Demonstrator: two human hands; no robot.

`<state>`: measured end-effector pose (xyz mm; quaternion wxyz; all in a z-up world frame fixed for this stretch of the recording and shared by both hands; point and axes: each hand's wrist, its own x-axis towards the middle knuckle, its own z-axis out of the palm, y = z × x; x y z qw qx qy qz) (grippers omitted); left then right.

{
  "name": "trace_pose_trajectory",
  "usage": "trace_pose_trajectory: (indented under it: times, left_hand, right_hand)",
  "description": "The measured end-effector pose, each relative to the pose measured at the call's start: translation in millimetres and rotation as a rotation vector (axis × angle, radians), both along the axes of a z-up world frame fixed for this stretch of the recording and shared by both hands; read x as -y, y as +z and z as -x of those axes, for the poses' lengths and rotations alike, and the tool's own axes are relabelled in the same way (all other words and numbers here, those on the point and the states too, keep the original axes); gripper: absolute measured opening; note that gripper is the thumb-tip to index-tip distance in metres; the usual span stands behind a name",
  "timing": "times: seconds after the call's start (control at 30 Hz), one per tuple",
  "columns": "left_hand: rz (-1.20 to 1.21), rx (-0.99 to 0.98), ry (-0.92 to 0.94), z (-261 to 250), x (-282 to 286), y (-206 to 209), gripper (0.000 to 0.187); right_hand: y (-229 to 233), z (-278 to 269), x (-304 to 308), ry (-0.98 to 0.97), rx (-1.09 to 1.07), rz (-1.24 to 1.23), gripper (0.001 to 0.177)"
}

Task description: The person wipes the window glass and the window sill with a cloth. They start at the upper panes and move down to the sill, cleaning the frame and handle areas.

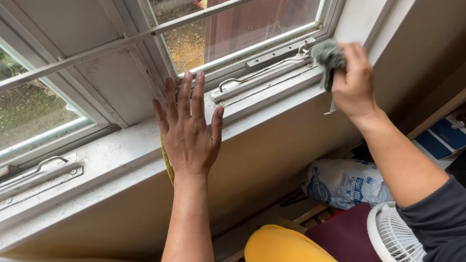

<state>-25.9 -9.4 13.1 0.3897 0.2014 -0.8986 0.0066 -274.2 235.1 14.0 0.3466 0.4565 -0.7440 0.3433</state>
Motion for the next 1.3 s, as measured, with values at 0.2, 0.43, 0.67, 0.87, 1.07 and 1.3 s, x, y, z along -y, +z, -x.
trace_pose_trajectory:
  times: [0.2,0.43,0.67,0.87,1.07,1.3]
  left_hand:
    - [-0.033,-0.016,-0.088,-5,-2,1,0.062]
    - [-0.030,-0.060,-0.046,-1,-2,-3,0.072]
    - [0.009,-0.104,-0.039,-2,3,-5,0.073]
    - [-0.026,-0.159,-0.041,1,1,-3,0.074]
    - [0.004,-0.158,-0.034,-4,1,-1,0.074]
    - [0.034,-0.126,0.008,1,1,-5,0.075]
  right_hand:
    - [-5,-6,79,-0.057,0.130,-0.061,0.057]
    - [-39,-95,176,0.099,-0.075,-0.024,0.050]
    - [-37,-59,164,0.272,-0.167,-0.052,0.047]
    - [-9,39,87,0.215,0.004,0.409,0.048]
    - [14,-130,135,0.708,-0.121,0.210,0.057]
    - [1,-132,101,0.219,-0.362,-0.063,0.038]
